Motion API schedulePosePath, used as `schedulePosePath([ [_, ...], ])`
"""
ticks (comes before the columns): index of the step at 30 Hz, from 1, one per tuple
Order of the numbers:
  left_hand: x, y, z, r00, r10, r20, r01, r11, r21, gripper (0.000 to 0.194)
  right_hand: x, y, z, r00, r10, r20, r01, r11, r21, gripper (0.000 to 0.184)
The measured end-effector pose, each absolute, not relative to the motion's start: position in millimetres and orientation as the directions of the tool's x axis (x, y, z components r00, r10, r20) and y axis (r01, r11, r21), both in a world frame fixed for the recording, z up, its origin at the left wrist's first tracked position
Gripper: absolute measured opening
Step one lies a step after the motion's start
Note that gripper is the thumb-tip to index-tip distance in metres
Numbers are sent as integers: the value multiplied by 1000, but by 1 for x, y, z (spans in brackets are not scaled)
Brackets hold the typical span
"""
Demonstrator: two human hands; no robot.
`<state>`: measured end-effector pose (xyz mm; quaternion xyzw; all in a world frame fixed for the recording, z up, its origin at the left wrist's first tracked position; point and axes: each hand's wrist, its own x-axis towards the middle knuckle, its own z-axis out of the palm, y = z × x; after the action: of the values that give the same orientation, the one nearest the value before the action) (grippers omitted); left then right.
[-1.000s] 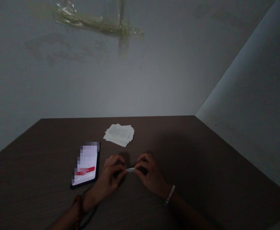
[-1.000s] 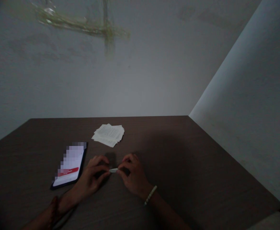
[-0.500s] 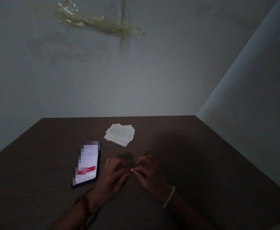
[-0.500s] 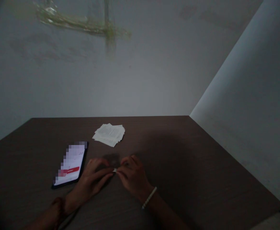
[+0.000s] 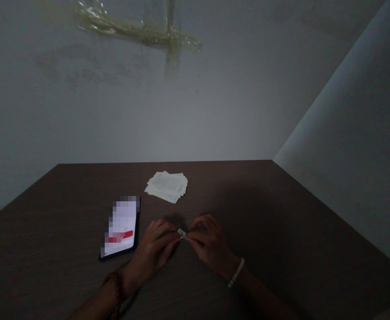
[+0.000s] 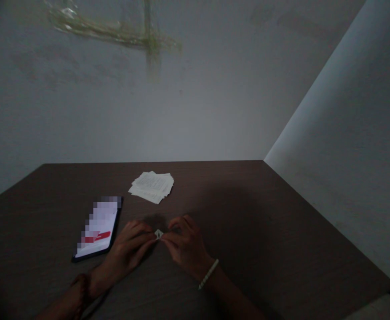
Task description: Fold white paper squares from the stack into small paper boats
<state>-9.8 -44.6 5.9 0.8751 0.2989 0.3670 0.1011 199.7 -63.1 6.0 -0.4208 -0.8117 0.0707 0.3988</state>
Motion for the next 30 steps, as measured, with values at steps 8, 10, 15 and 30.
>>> schedulePosePath([
  [8,-8,-44,5,517,624,586,419,-781,463,7,203,-62,4,-351,720,599,649,648,-399,11],
  [10,-8,-44,4,504,630,591,433,-776,458,7,201,-63,4,-378,697,609,657,665,-354,11],
  [15,-7,-43,5,479,663,576,465,-748,473,8,199,-67,7,-421,655,628,674,689,-267,11],
  [30,-6,-41,14,468,759,452,464,-646,605,9,203,-64,5,-310,717,625,655,638,-406,11],
])
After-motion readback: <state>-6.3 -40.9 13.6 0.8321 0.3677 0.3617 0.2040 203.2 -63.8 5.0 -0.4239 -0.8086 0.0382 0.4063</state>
